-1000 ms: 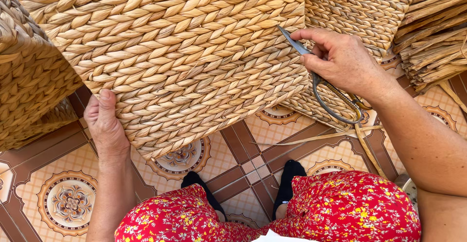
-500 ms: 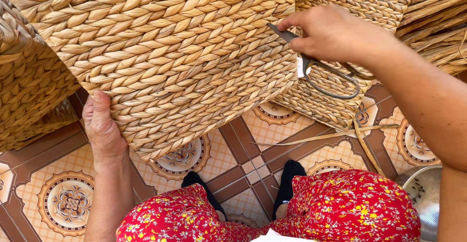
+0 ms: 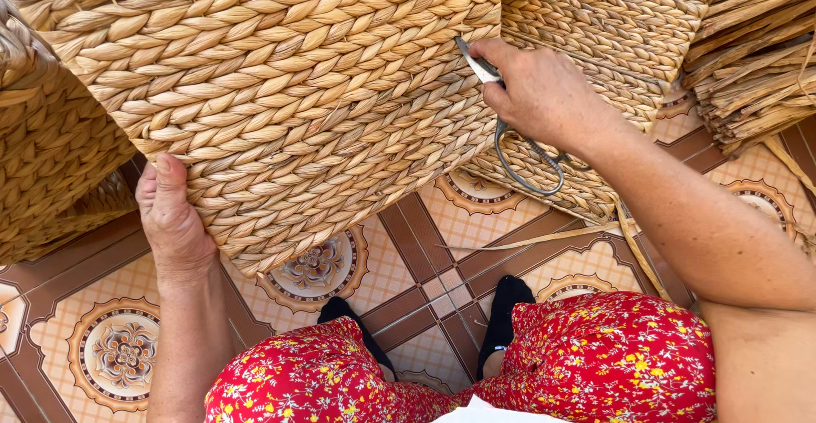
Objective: The person is cleaning woven baskets by brushing them with a white brush and trimming loose fibers with scissors. The person handles multiple baskets, brushing their surfaces and edges, and occasionally trimming stray strands.
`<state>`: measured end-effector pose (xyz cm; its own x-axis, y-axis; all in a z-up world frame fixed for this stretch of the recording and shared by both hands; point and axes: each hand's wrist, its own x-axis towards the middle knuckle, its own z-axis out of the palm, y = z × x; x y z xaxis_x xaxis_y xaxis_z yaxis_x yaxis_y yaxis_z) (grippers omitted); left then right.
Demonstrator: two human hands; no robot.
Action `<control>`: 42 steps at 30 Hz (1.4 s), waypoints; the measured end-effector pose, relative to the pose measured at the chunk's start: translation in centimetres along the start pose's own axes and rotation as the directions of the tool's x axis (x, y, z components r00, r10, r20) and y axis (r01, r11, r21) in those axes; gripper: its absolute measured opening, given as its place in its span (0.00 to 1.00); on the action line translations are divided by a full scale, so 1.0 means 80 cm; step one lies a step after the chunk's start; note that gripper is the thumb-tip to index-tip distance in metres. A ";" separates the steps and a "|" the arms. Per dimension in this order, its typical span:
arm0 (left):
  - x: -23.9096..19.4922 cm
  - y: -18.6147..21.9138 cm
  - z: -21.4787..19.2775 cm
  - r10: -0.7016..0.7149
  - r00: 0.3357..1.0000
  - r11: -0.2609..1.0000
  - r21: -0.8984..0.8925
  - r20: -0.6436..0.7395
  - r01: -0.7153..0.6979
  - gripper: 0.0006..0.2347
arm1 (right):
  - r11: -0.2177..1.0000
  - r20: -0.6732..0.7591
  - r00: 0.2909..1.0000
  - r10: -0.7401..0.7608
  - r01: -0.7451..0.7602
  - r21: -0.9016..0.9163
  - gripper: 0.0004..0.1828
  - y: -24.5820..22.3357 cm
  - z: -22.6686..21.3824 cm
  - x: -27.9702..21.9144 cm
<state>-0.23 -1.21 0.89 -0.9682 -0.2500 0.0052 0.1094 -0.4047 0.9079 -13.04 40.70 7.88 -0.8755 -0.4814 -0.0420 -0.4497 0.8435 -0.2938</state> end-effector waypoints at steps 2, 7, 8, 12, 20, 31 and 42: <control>-0.001 0.001 0.001 0.054 0.999 0.996 0.067 0.003 -0.054 0.17 | 0.941 0.170 0.967 0.192 -0.231 0.249 0.26 0.013 0.008 -0.008; -0.004 -0.004 0.008 0.106 0.994 0.982 0.162 -0.021 -0.101 0.16 | 0.709 0.058 0.978 0.201 -0.186 0.680 0.23 0.090 0.055 -0.052; -0.004 -0.006 0.009 0.104 0.994 0.984 0.148 -0.019 -0.100 0.17 | 0.675 -0.001 0.969 0.247 -0.171 0.718 0.21 0.107 0.076 -0.063; -0.005 -0.011 0.010 0.079 0.997 0.990 0.120 -0.017 -0.076 0.17 | 0.739 -0.115 0.824 0.555 -0.426 0.521 0.20 0.187 0.172 -0.101; -0.004 -0.026 0.005 0.077 0.996 0.991 0.110 -0.043 -0.072 0.16 | 0.915 0.124 0.910 0.396 -0.402 0.035 0.22 0.246 0.218 -0.112; -0.002 -0.037 0.002 0.040 0.996 0.993 0.116 -0.085 -0.030 0.16 | 0.259 0.066 0.662 -0.746 0.198 0.945 0.16 -0.012 -0.122 -0.162; -0.007 -0.041 0.000 0.066 0.994 0.991 0.121 -0.082 -0.056 0.15 | 0.700 0.320 0.813 -0.487 0.144 0.700 0.18 -0.051 -0.098 -0.099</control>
<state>-0.08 0.25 -2.08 -0.9370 -0.3479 0.0309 0.1356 -0.2807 0.9502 -5.70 42.96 16.91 -0.4360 -0.8782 -0.1965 -0.3171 0.3543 -0.8797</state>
